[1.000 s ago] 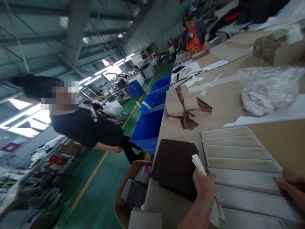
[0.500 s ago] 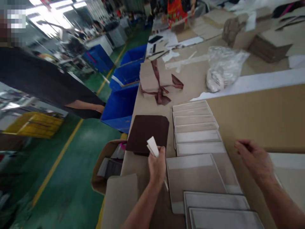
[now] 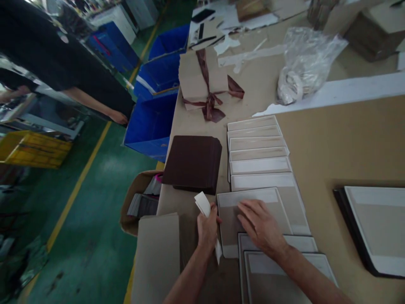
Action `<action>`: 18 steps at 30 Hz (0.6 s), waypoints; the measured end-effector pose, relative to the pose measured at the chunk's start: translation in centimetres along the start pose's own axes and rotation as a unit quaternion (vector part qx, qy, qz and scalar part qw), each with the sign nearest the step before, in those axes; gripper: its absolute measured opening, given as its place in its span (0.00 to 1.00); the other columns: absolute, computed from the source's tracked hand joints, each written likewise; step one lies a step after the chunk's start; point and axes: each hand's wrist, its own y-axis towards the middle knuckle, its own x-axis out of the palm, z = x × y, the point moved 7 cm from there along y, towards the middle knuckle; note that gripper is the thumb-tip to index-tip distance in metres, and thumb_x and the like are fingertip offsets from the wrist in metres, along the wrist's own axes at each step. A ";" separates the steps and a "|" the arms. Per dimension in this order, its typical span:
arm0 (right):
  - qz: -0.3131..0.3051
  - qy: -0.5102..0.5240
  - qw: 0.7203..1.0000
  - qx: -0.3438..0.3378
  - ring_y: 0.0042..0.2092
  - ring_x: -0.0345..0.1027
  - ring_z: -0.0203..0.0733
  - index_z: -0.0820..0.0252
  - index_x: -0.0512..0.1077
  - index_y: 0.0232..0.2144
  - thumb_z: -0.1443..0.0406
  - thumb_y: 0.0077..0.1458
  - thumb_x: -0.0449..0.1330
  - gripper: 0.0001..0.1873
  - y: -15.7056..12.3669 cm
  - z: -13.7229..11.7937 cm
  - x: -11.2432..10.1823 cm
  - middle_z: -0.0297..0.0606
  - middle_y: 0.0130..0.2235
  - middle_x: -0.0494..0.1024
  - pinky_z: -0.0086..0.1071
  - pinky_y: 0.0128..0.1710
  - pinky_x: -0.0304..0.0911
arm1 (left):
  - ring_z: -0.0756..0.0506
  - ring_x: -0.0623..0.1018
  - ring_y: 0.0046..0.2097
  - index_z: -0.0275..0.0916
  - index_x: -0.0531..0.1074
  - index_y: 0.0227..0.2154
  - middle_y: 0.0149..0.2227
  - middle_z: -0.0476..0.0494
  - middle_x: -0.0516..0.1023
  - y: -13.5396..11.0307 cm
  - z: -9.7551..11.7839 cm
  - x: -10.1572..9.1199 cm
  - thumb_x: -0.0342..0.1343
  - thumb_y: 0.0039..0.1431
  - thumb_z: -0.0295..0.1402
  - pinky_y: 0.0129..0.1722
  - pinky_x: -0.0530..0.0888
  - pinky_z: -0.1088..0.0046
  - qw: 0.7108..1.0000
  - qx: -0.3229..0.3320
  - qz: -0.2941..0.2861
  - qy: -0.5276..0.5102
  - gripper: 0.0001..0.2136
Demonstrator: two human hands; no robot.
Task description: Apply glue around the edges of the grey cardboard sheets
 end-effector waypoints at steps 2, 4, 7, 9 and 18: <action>-0.023 -0.028 0.999 -0.028 0.52 0.64 0.51 0.62 0.70 0.54 0.64 0.64 0.55 0.17 0.4 0.0 1.0 0.47 0.51 0.73 0.48 0.54 0.66 | 0.49 0.71 0.22 0.32 0.78 0.39 0.16 0.53 0.69 0.2 -0.2 -0.1 0.59 0.49 0.50 0.23 0.65 0.75 1.000 -0.003 -0.004 -0.010 0.24; -0.035 -0.053 0.997 -0.046 0.54 0.62 0.52 0.63 0.69 0.56 0.64 0.64 0.55 0.19 0.5 0.1 1.6 0.47 0.54 0.72 0.50 0.56 0.63 | 0.50 0.68 0.20 0.32 0.78 0.39 0.15 0.55 0.67 0.5 -0.2 -0.1 0.60 0.48 0.50 0.21 0.63 0.76 1.000 -0.005 -0.012 -0.016 0.25; -0.053 -0.078 0.994 -0.061 0.57 0.60 0.53 0.64 0.67 0.58 0.63 0.65 0.55 0.21 0.3 0.1 2.2 0.47 0.57 0.71 0.51 0.58 0.61 | 0.51 0.65 0.17 0.32 0.78 0.38 0.14 0.56 0.65 0.8 0.2 0.0 0.59 0.49 0.49 0.19 0.60 0.77 0.999 0.002 -0.028 -0.016 0.23; -0.056 -0.086 0.993 -0.057 0.58 0.59 0.53 0.64 0.67 0.59 0.62 0.65 0.54 0.22 0.3 0.4 2.1 0.46 0.58 0.70 0.50 0.58 0.61 | 0.51 0.65 0.17 0.32 0.78 0.34 0.14 0.55 0.65 1.0 0.9 0.2 0.59 0.50 0.48 0.19 0.61 0.77 0.999 0.015 -0.032 -0.007 0.20; 0.014 -0.165 0.986 -0.024 0.63 0.55 0.55 0.63 0.67 0.59 0.61 0.67 0.51 0.22 2.6 4.1 -1.1 0.45 0.60 0.70 0.52 0.58 0.58 | 0.39 0.81 0.44 0.38 0.79 0.35 0.38 0.37 0.83 0.7 6.7 1.8 0.60 0.54 0.37 0.45 0.73 0.67 0.982 0.162 0.018 0.099 0.10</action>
